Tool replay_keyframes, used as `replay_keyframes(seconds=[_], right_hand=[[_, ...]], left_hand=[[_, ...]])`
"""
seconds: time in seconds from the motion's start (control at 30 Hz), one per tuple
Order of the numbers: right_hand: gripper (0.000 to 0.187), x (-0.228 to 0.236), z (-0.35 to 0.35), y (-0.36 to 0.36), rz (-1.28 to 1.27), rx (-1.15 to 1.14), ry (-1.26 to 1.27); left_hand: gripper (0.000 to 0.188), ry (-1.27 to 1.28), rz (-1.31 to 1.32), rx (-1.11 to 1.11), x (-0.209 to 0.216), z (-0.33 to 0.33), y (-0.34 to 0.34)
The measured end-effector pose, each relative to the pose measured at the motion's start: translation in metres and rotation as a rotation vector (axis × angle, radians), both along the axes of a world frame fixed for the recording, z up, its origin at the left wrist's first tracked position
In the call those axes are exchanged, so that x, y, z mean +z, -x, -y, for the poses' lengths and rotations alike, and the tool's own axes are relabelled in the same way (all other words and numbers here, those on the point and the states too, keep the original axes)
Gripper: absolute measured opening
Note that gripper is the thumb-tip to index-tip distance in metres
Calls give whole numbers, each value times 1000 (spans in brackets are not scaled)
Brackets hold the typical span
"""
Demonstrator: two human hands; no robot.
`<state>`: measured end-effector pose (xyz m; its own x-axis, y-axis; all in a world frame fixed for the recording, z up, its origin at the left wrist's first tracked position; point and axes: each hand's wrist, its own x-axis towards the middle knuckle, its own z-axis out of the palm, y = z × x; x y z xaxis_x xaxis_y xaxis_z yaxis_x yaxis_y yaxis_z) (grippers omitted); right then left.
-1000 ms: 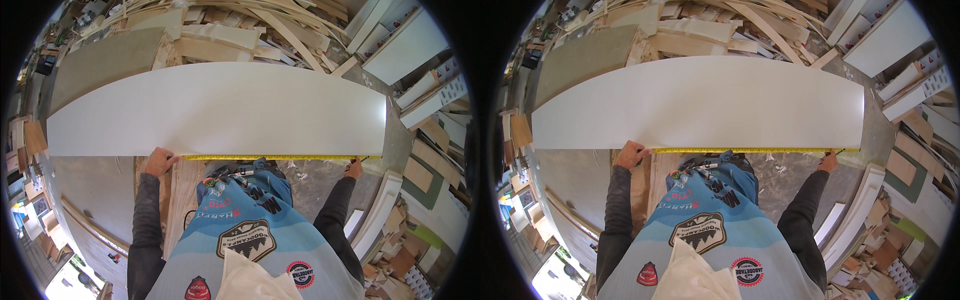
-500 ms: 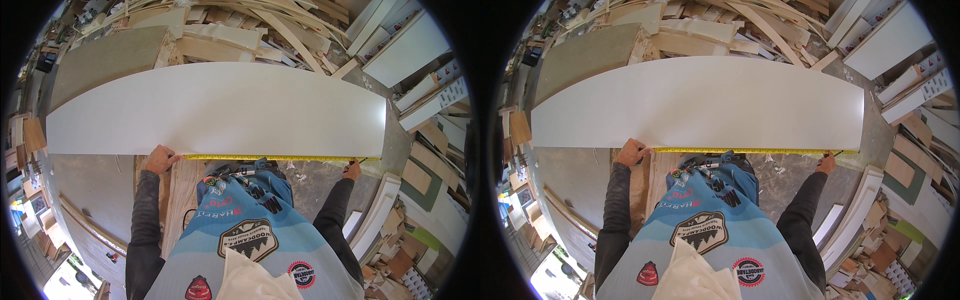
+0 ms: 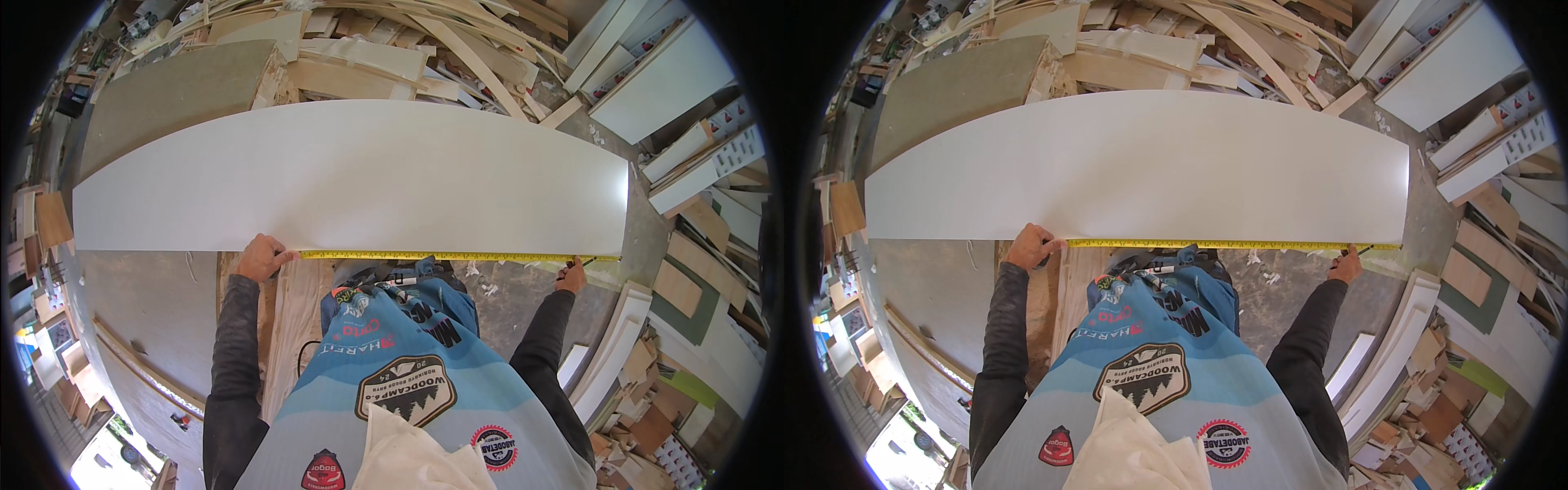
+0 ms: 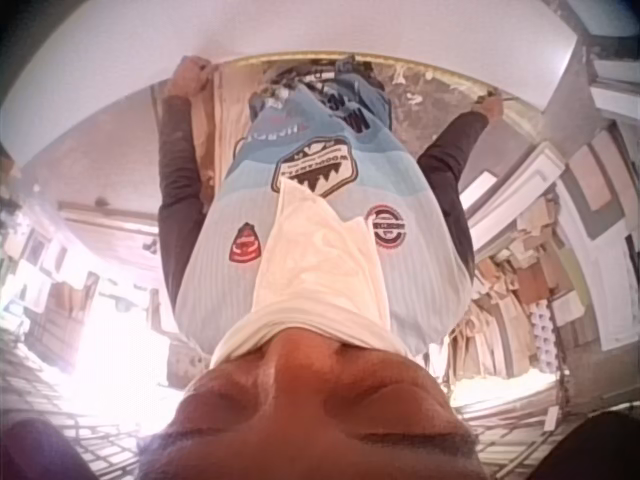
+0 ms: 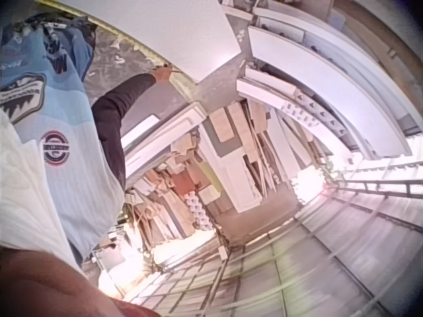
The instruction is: The person measures a wooden board with a tape measure, marks it with a pencil, and hammers nails into a wooden support structure.
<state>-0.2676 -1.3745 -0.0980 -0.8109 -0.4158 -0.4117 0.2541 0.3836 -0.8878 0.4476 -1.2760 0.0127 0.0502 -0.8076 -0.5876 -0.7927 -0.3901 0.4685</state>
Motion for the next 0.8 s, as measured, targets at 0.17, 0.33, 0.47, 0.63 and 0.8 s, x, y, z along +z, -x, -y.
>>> replay_keyframes(seconds=[0.17,0.33,0.47,0.63,0.8], right_hand=[[20,-1,0,-2,-7,-7,5],[20,1,0,-6,-19,4,2],[20,1,0,-7,-23,-3,5],[20,-1,-2,-6,-28,5,14],[19,-5,-2,0,-1,-13,3]], left_hand=[[60,6,-16,0,-5,-2,-3],[62,-9,-23,-1,-1,0,-2],[61,-21,-22,11,-1,-1,-2],[57,-17,-38,23,-8,-3,-5],[51,17,-31,18,-8,-2,-7]])
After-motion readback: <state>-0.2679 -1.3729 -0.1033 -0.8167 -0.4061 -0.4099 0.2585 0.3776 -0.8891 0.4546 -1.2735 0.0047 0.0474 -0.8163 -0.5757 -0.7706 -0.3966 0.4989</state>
